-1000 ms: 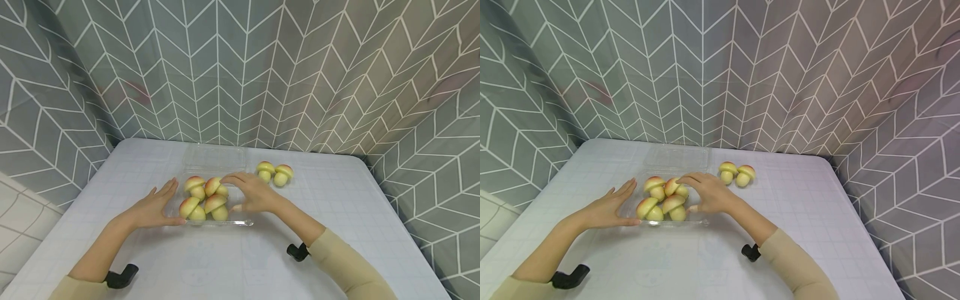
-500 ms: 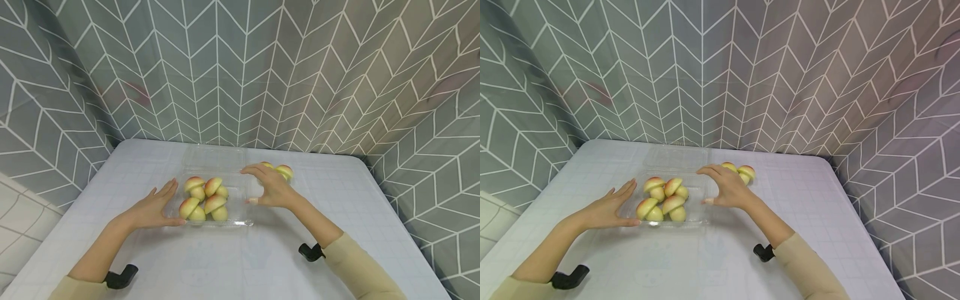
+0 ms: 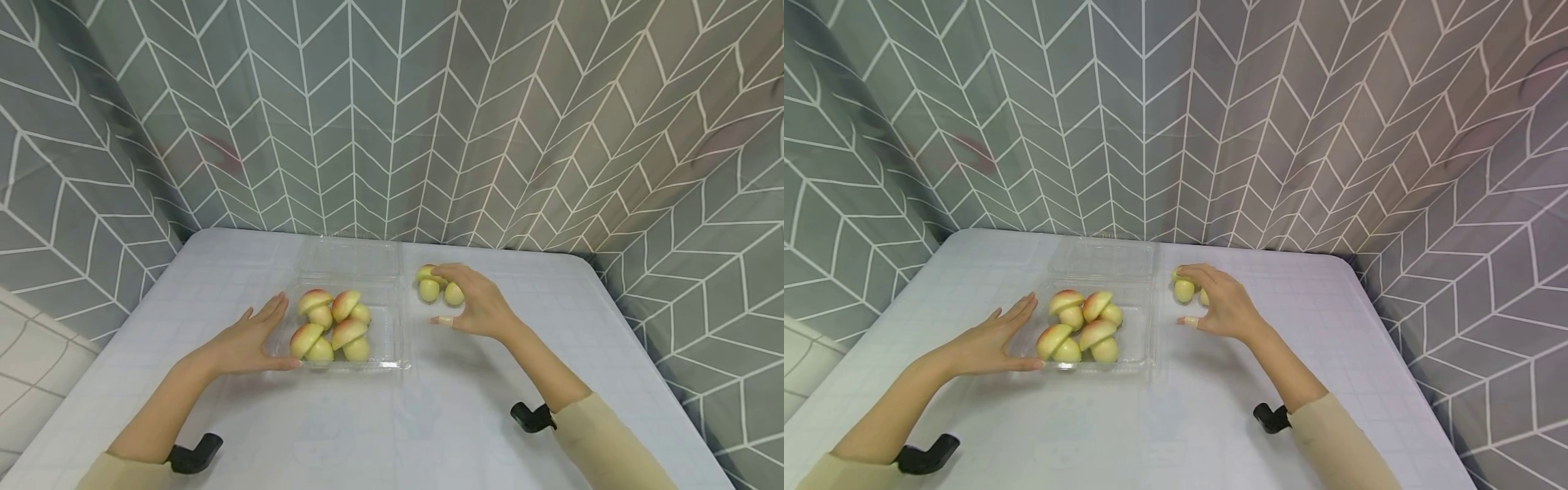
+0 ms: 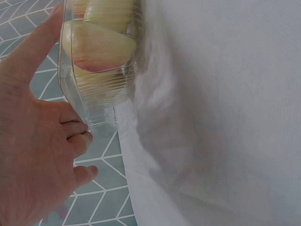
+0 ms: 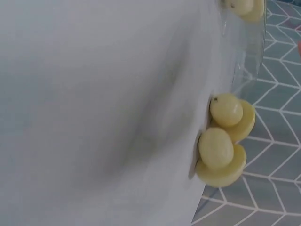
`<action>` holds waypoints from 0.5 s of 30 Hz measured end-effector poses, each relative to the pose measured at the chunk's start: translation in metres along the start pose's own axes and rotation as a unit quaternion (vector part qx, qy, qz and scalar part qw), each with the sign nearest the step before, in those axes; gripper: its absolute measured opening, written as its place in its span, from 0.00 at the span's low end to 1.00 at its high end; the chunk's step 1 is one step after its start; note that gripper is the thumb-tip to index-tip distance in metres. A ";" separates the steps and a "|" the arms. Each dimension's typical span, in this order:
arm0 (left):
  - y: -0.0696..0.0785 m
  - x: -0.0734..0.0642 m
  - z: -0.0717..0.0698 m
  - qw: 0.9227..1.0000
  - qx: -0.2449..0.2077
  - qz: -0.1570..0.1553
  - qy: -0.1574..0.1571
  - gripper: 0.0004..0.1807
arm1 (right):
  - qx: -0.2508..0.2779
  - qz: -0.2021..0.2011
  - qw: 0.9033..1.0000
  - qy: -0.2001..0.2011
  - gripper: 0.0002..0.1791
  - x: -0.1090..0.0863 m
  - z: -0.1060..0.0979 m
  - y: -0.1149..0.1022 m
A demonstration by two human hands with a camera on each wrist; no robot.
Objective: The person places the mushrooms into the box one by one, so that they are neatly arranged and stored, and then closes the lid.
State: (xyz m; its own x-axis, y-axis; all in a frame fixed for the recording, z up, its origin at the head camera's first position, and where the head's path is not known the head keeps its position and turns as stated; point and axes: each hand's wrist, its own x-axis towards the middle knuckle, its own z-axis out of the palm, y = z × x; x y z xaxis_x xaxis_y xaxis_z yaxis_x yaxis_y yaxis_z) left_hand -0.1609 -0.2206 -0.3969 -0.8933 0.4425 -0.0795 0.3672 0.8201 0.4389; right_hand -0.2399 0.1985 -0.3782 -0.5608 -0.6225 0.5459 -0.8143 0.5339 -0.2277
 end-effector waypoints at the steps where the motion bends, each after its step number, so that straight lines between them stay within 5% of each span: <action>1: 0.000 0.000 0.000 1.000 0.001 0.000 0.000 0.65 | -0.004 0.006 1.000 0.000 0.45 -0.002 -0.002 0.002; 15: 0.000 -0.001 0.001 1.000 -0.007 -0.003 0.000 0.65 | -0.033 0.040 0.998 0.025 0.47 -0.021 -0.016 0.024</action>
State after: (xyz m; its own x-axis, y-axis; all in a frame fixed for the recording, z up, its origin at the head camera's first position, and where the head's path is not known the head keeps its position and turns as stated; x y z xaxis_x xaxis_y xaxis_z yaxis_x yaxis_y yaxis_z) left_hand -0.1598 -0.2206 -0.3975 -0.8952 0.4381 -0.0820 0.3588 0.8175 0.4506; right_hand -0.2456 0.2336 -0.3817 -0.6134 -0.5482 0.5686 -0.7552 0.6179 -0.2190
